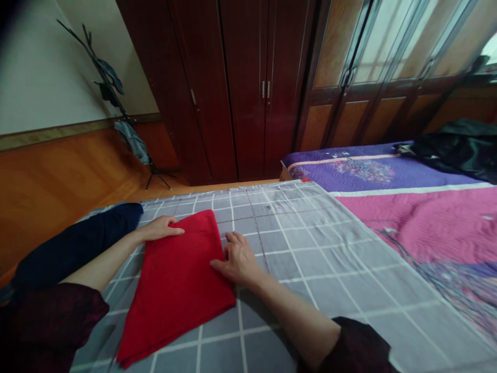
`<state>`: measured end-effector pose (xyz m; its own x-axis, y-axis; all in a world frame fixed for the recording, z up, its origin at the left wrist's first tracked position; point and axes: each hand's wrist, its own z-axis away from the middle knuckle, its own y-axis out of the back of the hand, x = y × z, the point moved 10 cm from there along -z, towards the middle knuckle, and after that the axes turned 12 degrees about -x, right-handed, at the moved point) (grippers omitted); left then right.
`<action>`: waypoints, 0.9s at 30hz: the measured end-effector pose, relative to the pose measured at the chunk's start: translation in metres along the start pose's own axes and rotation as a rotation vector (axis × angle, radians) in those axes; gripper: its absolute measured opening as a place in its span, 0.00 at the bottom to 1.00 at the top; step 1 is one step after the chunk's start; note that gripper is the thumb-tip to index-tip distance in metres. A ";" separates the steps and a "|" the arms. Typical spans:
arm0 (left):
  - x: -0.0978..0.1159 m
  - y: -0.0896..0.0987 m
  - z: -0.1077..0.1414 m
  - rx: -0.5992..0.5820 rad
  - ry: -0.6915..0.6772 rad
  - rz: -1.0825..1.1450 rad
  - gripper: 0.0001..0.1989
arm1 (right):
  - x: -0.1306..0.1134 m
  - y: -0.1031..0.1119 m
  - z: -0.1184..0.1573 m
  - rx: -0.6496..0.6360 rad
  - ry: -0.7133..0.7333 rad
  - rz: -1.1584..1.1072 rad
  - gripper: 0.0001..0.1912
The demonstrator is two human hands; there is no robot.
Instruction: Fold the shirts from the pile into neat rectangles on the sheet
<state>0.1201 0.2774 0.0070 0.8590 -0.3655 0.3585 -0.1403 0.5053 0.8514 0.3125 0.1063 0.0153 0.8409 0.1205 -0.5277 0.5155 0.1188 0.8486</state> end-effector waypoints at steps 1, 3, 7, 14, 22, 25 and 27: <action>0.002 -0.001 0.001 -0.025 -0.021 0.025 0.22 | 0.000 -0.003 0.014 -0.037 0.000 -0.031 0.13; 0.007 -0.004 0.004 -0.062 -0.074 0.118 0.21 | -0.001 -0.008 0.039 -0.092 0.002 -0.072 0.11; 0.014 -0.006 0.005 -0.065 -0.130 0.270 0.22 | -0.004 -0.007 0.064 -0.047 -0.002 -0.129 0.04; 0.043 -0.001 -0.004 0.135 -0.183 0.167 0.21 | 0.029 0.025 0.064 -0.008 -0.154 -0.475 0.05; 0.175 0.006 -0.046 0.285 -0.391 0.101 0.19 | 0.115 0.086 0.098 -0.061 -0.183 -0.698 0.08; 0.236 0.006 -0.066 0.325 -0.440 0.079 0.16 | 0.152 0.106 0.119 -0.049 -0.224 -0.768 0.10; 0.270 0.006 -0.079 0.349 -0.444 0.060 0.13 | 0.174 0.114 0.133 -0.047 -0.273 -0.796 0.12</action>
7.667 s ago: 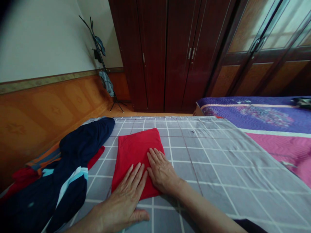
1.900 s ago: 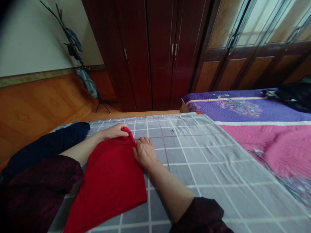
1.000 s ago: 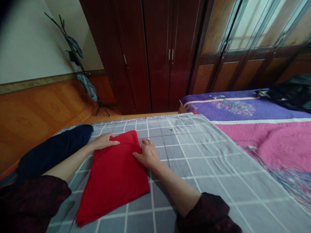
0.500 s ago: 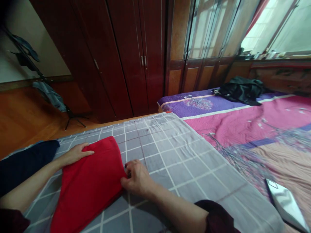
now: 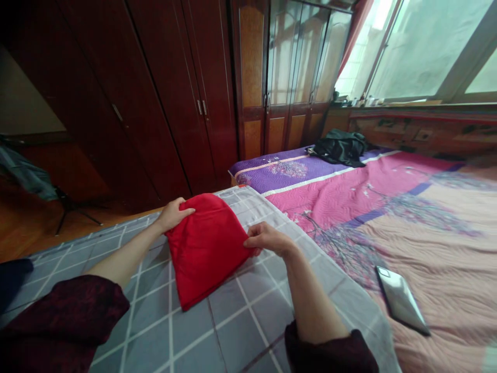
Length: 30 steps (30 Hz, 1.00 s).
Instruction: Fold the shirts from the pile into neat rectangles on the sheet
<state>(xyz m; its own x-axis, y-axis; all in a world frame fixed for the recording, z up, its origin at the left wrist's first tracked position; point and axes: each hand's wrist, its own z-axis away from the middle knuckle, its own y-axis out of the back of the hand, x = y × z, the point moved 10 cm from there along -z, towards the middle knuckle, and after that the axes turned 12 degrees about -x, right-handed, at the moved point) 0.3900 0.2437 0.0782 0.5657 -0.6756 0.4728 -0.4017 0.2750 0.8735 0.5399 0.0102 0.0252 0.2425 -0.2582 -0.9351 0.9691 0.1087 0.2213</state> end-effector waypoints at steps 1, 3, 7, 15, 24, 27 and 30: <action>0.011 -0.005 -0.011 0.005 -0.007 -0.009 0.12 | 0.007 0.009 0.004 0.009 -0.023 -0.010 0.12; 0.029 -0.014 -0.031 0.007 -0.024 -0.026 0.11 | 0.019 0.024 0.009 0.035 -0.069 -0.022 0.11; 0.046 -0.029 -0.054 0.002 -0.033 -0.077 0.10 | 0.039 0.041 0.011 0.096 -0.163 -0.015 0.08; 0.036 -0.062 -0.029 -0.034 -0.071 -0.208 0.22 | 0.047 0.044 0.011 0.146 -0.333 0.078 0.07; 0.018 -0.114 0.006 -0.331 -0.051 -0.242 0.37 | 0.045 0.065 0.020 0.319 -0.446 0.327 0.08; 0.009 -0.109 0.037 -0.365 -0.031 -0.232 0.38 | 0.037 0.086 0.025 0.528 -0.462 0.479 0.09; -0.002 -0.098 0.079 -0.394 -0.018 -0.240 0.35 | 0.018 0.088 0.017 0.697 -0.354 0.677 0.22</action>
<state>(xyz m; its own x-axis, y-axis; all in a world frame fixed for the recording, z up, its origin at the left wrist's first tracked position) 0.3714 0.1640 -0.0173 0.5954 -0.7626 0.2530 0.0453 0.3463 0.9370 0.6301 -0.0014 0.0329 0.6365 -0.6296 -0.4454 0.4082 -0.2150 0.8872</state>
